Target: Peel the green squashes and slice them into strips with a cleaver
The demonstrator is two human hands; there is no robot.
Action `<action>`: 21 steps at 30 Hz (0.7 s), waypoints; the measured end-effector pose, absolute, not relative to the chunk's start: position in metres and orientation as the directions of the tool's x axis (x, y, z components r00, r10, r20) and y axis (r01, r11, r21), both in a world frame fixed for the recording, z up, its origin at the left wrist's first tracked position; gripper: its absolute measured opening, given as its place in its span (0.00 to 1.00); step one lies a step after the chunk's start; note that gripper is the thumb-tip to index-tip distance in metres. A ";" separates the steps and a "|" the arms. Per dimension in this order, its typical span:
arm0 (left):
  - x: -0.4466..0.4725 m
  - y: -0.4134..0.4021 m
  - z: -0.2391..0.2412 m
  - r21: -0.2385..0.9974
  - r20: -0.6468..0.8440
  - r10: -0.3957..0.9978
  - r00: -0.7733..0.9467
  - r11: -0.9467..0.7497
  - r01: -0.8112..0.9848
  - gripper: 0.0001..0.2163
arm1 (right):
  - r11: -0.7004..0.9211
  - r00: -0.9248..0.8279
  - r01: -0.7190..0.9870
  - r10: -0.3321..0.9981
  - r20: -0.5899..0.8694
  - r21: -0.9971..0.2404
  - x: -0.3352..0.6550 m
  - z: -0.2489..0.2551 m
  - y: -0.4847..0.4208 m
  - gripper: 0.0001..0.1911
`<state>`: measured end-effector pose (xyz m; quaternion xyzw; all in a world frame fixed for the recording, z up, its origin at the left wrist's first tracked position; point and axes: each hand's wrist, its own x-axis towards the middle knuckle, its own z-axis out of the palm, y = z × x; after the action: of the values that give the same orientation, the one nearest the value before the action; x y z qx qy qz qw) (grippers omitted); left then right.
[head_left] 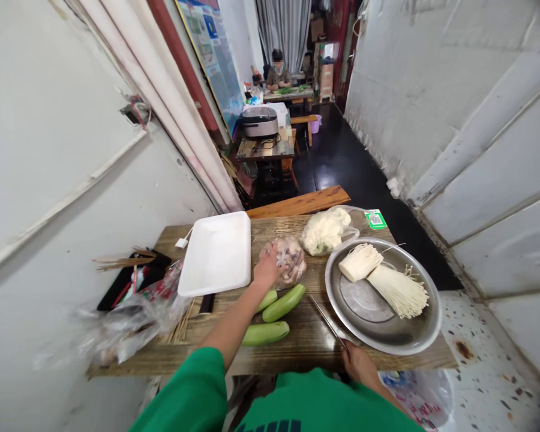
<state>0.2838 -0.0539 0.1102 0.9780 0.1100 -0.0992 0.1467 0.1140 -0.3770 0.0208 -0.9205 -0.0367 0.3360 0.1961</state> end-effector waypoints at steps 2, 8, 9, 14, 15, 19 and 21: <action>0.297 -0.047 0.111 0.255 -0.278 0.150 0.949 -0.941 0.224 0.40 | -0.923 0.769 -0.082 0.181 -0.613 -0.376 0.112 0.021 -0.377 0.29; 0.323 -0.020 0.112 0.285 -0.335 0.047 0.941 -0.947 0.149 0.16 | -0.907 0.794 -0.102 0.173 -0.583 -0.408 0.107 0.012 -0.378 0.31; 0.326 -0.016 0.113 0.289 -0.339 0.035 0.940 -0.947 0.140 0.12 | -0.901 0.803 -0.109 0.169 -0.571 -0.420 0.106 0.009 -0.378 0.31; 0.334 -0.001 0.119 0.330 -0.327 0.012 0.945 -0.936 0.127 0.09 | -0.884 0.831 -0.121 0.158 -0.533 -0.452 0.103 0.001 -0.377 0.31; 0.336 0.001 0.120 0.341 -0.322 0.015 0.947 -0.931 0.131 0.09 | -0.888 0.827 -0.117 0.161 -0.538 -0.445 0.103 0.000 -0.377 0.31; 0.343 0.006 0.125 0.396 -0.295 0.027 0.955 -0.906 0.147 0.11 | -0.899 0.820 -0.116 0.154 -0.552 -0.422 0.102 -0.003 -0.378 0.30; 0.347 0.006 0.129 0.419 -0.277 0.032 0.960 -0.896 0.151 0.12 | -0.895 0.826 -0.117 0.153 -0.542 -0.431 0.102 -0.004 -0.379 0.29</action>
<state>0.3468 0.0058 0.1288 0.9644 0.0474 -0.1327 0.2236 0.1023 -0.3786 -0.0042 -0.9277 -0.0098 0.2947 0.2289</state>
